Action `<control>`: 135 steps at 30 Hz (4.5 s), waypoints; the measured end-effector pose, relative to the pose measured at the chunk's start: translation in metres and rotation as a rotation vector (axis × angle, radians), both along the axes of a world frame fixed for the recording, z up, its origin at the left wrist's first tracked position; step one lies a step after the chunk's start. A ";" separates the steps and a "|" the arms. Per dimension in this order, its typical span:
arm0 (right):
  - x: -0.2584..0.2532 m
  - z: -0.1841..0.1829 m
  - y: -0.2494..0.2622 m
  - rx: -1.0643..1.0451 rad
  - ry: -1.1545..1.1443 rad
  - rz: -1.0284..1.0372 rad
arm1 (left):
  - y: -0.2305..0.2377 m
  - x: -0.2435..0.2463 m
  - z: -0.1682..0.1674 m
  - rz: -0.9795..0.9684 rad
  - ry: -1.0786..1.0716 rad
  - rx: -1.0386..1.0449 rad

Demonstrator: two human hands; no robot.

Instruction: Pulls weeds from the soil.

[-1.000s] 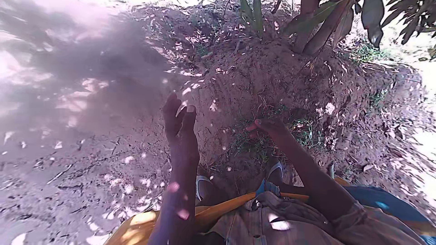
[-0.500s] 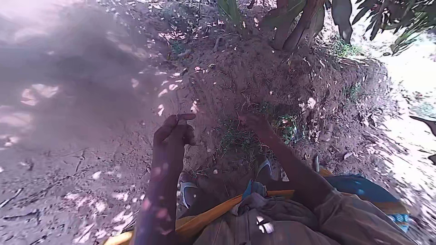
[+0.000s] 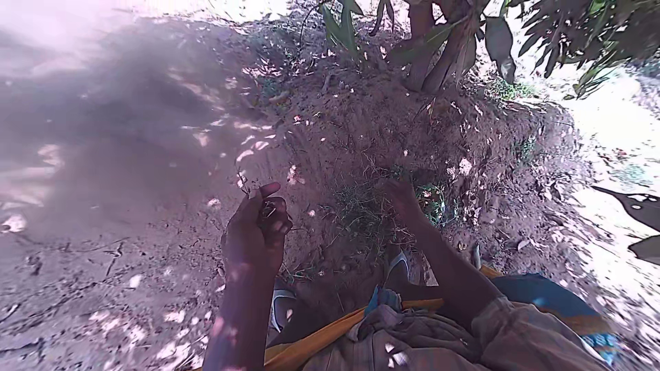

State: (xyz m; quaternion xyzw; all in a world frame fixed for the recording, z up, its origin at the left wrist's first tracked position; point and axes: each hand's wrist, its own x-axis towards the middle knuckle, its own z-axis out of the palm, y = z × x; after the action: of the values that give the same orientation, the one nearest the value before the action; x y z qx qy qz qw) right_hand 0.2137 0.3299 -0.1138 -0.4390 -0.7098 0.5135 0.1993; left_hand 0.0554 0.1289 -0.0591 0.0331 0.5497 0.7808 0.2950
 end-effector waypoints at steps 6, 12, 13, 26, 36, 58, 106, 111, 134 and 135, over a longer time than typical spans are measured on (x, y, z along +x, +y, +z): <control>0.011 -0.024 0.012 -0.298 0.109 -0.119 | -0.001 0.002 0.002 -0.013 -0.019 0.011; 0.018 -0.018 0.025 -0.091 -0.046 -0.015 | 0.000 0.001 0.001 -0.065 -0.022 0.031; 0.019 -0.008 0.026 -0.021 -0.041 -0.020 | 0.000 0.001 0.000 -0.069 -0.019 0.026; 0.024 -0.009 0.030 -0.083 -0.141 0.205 | 0.002 0.003 0.000 -0.059 -0.008 0.041; -0.001 0.020 -0.021 0.047 0.094 0.420 | 0.012 0.006 -0.023 -0.110 -0.191 -0.060; 0.019 0.023 0.017 0.226 -0.271 0.255 | 0.012 0.003 -0.032 -0.097 -0.079 -0.081; -0.004 0.022 -0.020 -0.376 0.544 0.112 | 0.016 0.018 -0.016 -0.396 -0.200 -0.082; -0.008 0.023 -0.047 -0.302 0.398 0.421 | 0.020 0.024 -0.022 -0.294 -0.287 -0.057; 0.001 -0.042 -0.007 0.212 -0.719 0.587 | 0.020 0.022 -0.018 -0.096 -0.029 -0.001; 0.000 -0.033 -0.004 0.189 -0.627 0.497 | 0.020 0.022 -0.017 -0.097 -0.029 -0.017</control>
State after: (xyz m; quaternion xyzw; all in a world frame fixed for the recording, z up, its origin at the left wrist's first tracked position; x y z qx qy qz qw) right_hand 0.2140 0.3259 -0.1469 -0.3691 -0.8646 0.3200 -0.1174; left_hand 0.0776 0.1491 -0.0761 0.0459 0.5497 0.7613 0.3408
